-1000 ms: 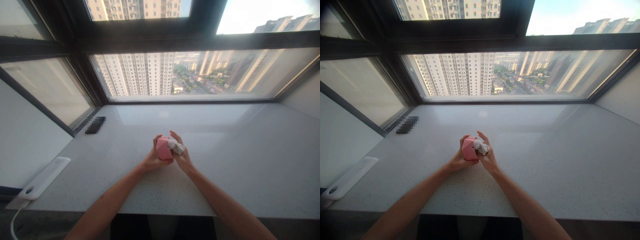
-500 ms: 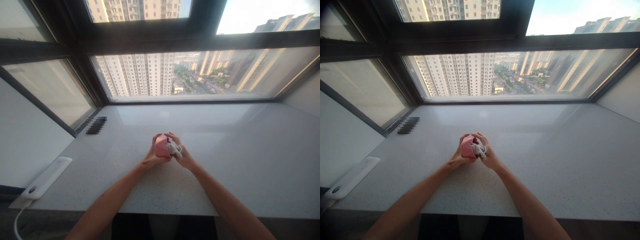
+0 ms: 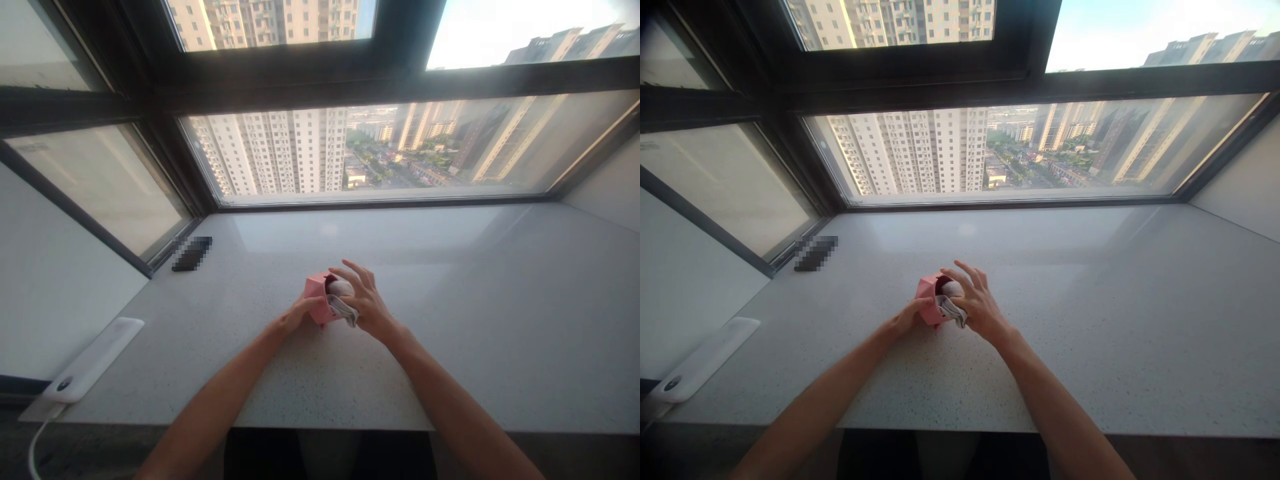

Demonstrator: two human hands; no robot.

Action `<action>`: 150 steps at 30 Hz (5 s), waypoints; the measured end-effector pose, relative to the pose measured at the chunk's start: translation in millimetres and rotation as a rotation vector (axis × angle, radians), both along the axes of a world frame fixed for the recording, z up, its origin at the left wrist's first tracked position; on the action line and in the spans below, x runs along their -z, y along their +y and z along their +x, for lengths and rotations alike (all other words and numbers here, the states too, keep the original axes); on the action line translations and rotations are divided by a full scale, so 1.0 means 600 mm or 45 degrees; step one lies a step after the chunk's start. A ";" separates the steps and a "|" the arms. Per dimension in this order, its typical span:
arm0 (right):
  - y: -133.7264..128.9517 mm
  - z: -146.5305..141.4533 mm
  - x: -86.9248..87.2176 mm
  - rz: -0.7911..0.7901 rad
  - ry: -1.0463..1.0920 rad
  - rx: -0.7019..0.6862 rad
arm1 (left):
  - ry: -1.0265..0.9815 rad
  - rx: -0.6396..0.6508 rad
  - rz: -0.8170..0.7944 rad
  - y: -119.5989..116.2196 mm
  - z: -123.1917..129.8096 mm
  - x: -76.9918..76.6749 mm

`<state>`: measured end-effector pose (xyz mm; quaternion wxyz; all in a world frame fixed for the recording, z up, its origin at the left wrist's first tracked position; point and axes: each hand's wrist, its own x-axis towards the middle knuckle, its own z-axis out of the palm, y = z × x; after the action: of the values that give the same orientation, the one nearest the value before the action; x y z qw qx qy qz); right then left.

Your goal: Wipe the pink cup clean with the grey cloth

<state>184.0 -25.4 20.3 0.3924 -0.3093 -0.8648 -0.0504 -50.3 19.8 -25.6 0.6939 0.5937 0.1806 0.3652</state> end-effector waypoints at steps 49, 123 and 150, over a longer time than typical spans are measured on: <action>-0.008 -0.037 -0.001 -1.296 0.987 -0.351 | 0.247 -0.459 1.147 -0.008 0.001 -0.013; -0.011 -0.061 0.010 -1.244 1.650 -0.144 | 0.191 -0.483 0.955 -0.020 0.024 -0.006; -0.031 -0.053 0.013 -0.529 0.846 -0.180 | -0.068 -0.208 0.010 -0.051 0.033 -0.023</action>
<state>152.2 -44.2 12.5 0.5824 -0.3212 -0.7016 0.2557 -30.7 -10.6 -11.7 0.6642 0.5696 0.2083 0.4371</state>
